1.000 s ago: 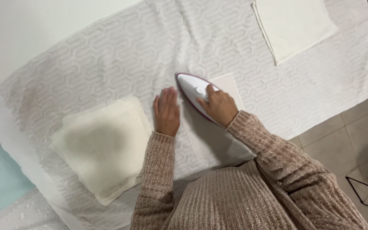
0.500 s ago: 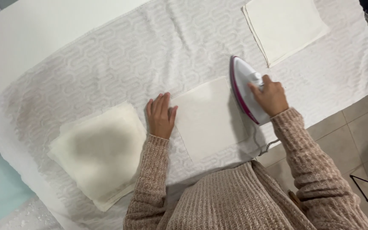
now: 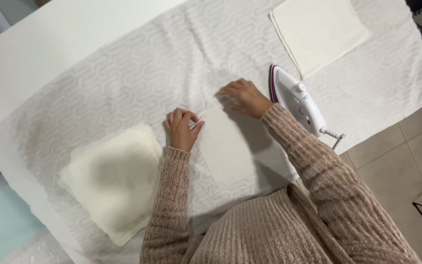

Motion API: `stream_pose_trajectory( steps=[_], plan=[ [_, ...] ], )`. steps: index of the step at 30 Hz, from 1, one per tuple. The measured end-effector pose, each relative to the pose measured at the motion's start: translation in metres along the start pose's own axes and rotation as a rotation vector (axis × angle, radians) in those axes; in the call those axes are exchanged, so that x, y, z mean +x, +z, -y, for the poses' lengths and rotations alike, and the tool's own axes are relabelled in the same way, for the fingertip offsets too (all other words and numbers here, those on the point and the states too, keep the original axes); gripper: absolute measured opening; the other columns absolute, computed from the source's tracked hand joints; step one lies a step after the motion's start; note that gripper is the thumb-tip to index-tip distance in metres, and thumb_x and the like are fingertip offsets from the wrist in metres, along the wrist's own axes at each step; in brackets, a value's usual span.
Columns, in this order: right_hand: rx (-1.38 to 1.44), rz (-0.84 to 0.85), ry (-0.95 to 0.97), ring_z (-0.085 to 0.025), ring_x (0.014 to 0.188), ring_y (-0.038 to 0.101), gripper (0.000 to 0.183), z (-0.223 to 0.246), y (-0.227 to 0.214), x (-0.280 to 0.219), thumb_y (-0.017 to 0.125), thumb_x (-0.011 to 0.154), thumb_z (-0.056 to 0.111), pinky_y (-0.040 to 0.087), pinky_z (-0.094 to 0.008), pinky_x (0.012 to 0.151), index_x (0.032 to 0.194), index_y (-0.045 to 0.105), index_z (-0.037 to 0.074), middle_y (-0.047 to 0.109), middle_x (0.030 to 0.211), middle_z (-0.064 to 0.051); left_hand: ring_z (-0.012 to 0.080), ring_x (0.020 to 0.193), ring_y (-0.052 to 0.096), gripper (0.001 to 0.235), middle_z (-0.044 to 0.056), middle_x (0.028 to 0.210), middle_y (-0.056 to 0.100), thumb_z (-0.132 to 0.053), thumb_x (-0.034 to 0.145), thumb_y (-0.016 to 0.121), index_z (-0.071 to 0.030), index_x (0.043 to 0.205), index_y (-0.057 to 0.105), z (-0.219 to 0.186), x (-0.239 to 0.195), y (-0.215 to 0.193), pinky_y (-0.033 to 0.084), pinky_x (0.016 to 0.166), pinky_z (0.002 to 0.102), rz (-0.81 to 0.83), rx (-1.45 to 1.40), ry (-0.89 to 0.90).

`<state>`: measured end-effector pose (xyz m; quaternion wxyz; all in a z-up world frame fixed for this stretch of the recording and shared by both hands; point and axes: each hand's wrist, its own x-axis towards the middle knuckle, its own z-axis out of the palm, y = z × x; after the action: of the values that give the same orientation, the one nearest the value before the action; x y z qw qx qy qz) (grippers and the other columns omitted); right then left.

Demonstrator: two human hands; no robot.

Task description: Ironing and stacking several square pieces of white fabric on a cloth-covered table.

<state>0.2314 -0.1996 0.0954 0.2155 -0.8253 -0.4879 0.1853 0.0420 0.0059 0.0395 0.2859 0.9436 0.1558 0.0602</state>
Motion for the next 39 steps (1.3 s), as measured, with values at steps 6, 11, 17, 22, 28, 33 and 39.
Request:
stream_pose_trajectory(
  steps=[6, 11, 17, 22, 28, 33, 39],
  plan=[
    [-0.077, 0.146, -0.152, -0.024, 0.114, 0.056, 0.057, -0.021, 0.040, 0.031, 0.075, 0.074, 0.061, 0.038, -0.048, 0.095, 0.118, 0.063, 0.027, 0.067, 0.115, 0.007, 0.0183, 0.090, 0.064, 0.025, -0.006, 0.090, 0.069, -0.029, 0.087, 0.081, -0.022, 0.103, 0.063, 0.000, -0.010, 0.003, 0.041, 0.086, 0.038, -0.016, -0.230, 0.003],
    [-0.316, 0.274, -0.041, -0.016, 0.102, 0.064, 0.045, -0.035, 0.002, 0.023, 0.078, 0.069, 0.064, 0.042, -0.048, 0.090, 0.101, 0.069, 0.034, 0.071, 0.097, 0.018, 0.0205, 0.091, 0.064, 0.030, -0.003, 0.093, 0.070, -0.026, 0.084, 0.084, -0.020, 0.109, 0.068, 0.016, -0.014, 0.008, 0.043, 0.087, 0.038, -0.025, -0.208, 0.015],
    [-0.387, 0.369, 0.158, -0.018, 0.103, 0.071, 0.029, -0.089, 0.015, 0.011, 0.080, 0.078, 0.049, 0.048, -0.049, 0.090, 0.103, 0.075, 0.037, 0.075, 0.102, 0.016, 0.0282, 0.087, 0.067, 0.015, 0.005, 0.088, 0.069, -0.020, 0.088, 0.081, -0.013, 0.098, 0.072, 0.010, -0.020, -0.007, 0.051, 0.080, 0.039, -0.055, -0.320, -0.096],
    [-0.380, 0.346, 0.166, -0.023, 0.104, 0.073, 0.036, -0.120, 0.037, 0.021, 0.075, 0.084, 0.054, 0.054, -0.049, 0.091, 0.116, 0.074, 0.036, 0.076, 0.110, 0.009, 0.0353, 0.084, 0.069, 0.014, 0.014, 0.084, 0.070, -0.015, 0.092, 0.078, -0.008, 0.100, 0.069, 0.002, -0.013, -0.019, 0.055, 0.073, 0.042, -0.101, -0.340, -0.153],
    [-0.475, 0.156, 0.125, -0.022, 0.091, 0.072, 0.021, -0.105, 0.035, 0.026, 0.080, 0.085, 0.039, 0.056, -0.049, 0.081, 0.104, 0.072, 0.035, 0.073, 0.099, 0.012, 0.0345, 0.078, 0.067, 0.015, 0.013, 0.082, 0.071, -0.019, 0.091, 0.078, -0.011, 0.100, 0.069, 0.022, 0.006, 0.015, 0.054, 0.072, 0.044, -0.183, -0.238, -0.113],
    [-0.339, -0.234, -0.100, -0.033, 0.087, 0.063, 0.022, -0.068, 0.074, -0.084, 0.074, 0.087, 0.009, 0.050, -0.046, 0.071, 0.107, 0.065, 0.008, 0.065, 0.098, -0.013, 0.0335, 0.100, 0.066, 0.021, 0.021, 0.106, 0.067, -0.016, 0.107, 0.054, -0.004, 0.116, 0.068, -0.037, -0.047, 0.045, 0.051, 0.100, 0.049, -0.512, 0.787, 0.317],
    [-0.314, -0.250, -0.141, -0.025, 0.105, 0.069, 0.016, 0.024, 0.030, -0.207, 0.059, 0.102, 0.009, 0.057, -0.035, 0.090, 0.110, 0.073, 0.007, 0.071, 0.118, -0.008, 0.0294, 0.104, 0.065, 0.019, 0.009, 0.113, 0.070, -0.018, 0.096, 0.072, -0.009, 0.112, 0.074, -0.080, -0.147, 0.058, 0.051, 0.088, 0.041, -0.111, -0.238, 0.512]
  ],
)
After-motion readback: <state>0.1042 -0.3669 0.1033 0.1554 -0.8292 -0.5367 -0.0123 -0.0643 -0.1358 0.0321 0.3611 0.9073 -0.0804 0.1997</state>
